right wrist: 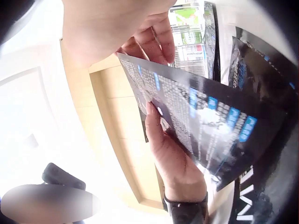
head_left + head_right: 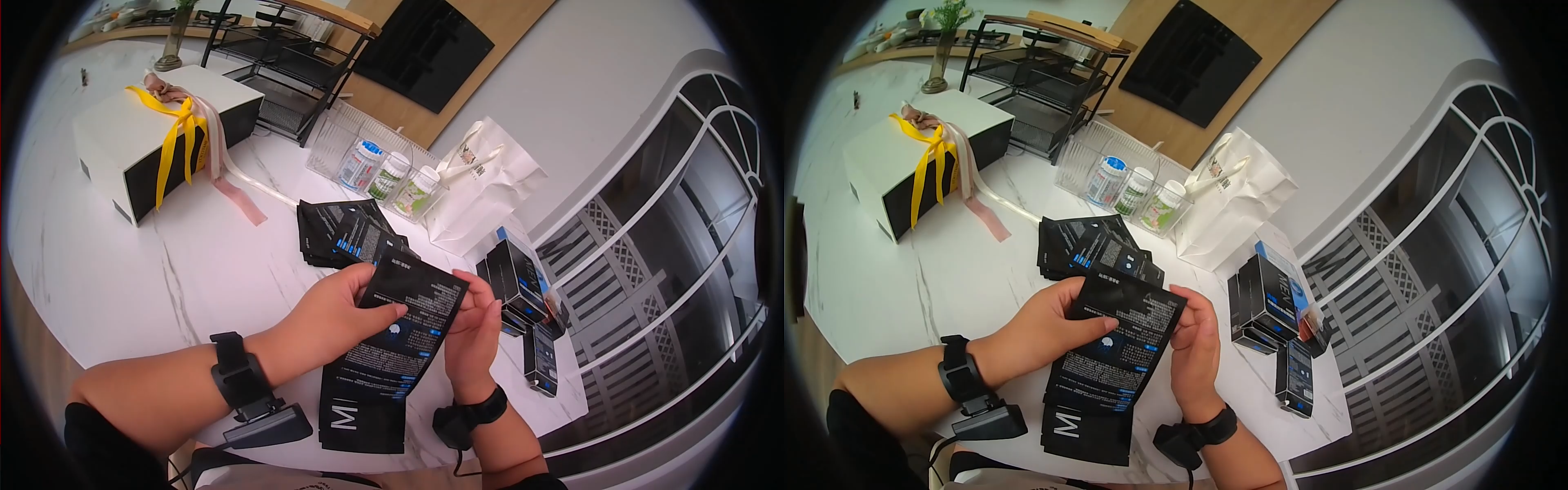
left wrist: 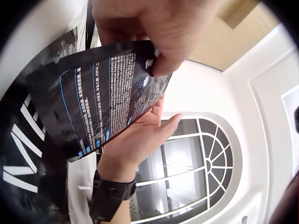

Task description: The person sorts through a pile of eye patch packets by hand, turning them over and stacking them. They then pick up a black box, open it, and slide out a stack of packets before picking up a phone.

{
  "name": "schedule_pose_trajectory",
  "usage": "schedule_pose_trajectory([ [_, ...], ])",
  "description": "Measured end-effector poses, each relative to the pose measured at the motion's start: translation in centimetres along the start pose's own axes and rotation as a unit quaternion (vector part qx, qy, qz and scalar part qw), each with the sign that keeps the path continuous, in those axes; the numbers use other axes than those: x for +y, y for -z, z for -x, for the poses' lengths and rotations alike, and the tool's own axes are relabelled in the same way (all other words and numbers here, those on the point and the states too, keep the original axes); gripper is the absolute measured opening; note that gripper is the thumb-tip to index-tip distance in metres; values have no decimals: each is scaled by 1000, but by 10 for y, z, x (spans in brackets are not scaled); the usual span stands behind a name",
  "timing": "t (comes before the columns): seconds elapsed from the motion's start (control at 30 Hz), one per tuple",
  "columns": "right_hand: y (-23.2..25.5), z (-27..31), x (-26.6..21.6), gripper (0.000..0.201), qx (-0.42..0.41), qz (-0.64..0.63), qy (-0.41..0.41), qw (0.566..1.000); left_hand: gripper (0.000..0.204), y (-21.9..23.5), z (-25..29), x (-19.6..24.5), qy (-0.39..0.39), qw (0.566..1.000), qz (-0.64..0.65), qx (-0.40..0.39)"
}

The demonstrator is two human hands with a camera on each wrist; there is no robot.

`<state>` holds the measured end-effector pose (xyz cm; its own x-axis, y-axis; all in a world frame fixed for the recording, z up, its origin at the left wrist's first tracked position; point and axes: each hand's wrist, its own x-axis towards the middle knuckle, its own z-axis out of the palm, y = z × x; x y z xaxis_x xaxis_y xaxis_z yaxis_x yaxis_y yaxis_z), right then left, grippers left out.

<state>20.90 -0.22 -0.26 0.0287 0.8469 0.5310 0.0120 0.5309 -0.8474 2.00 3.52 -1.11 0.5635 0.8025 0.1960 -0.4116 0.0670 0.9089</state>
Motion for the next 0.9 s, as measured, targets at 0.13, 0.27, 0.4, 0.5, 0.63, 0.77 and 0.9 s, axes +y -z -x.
schedule_pose_trajectory([
  [0.13, -8, 1, -4, 28, 10, 0, -49, 999, 25, -7, 4, 0, -63, 997, -25, -33],
  [0.27, -6, -1, -3, 21, 32, -19, -80, 996, 20, -6, 5, 0, -29, 999, -22, -18],
  [0.4, -15, 2, -10, 18, 48, -36, -74, 995, 17, 0, 2, 0, -26, 998, -41, 26],
  [0.5, -15, 6, -12, 14, 22, 29, -85, 996, 18, -1, 2, 0, -51, 997, -41, 38],
  [0.63, -21, 2, -13, 13, 47, 25, -96, 994, 17, -1, 3, -5, -55, 993, -97, 27],
  [0.77, -18, 12, -13, 16, 16, 109, 11, 994, 14, 2, 2, 1, -8, 994, -99, 41],
  [0.9, -15, 14, -11, 17, -8, 178, 89, 980, 13, 0, 3, 2, -3, 998, -55, 30],
])
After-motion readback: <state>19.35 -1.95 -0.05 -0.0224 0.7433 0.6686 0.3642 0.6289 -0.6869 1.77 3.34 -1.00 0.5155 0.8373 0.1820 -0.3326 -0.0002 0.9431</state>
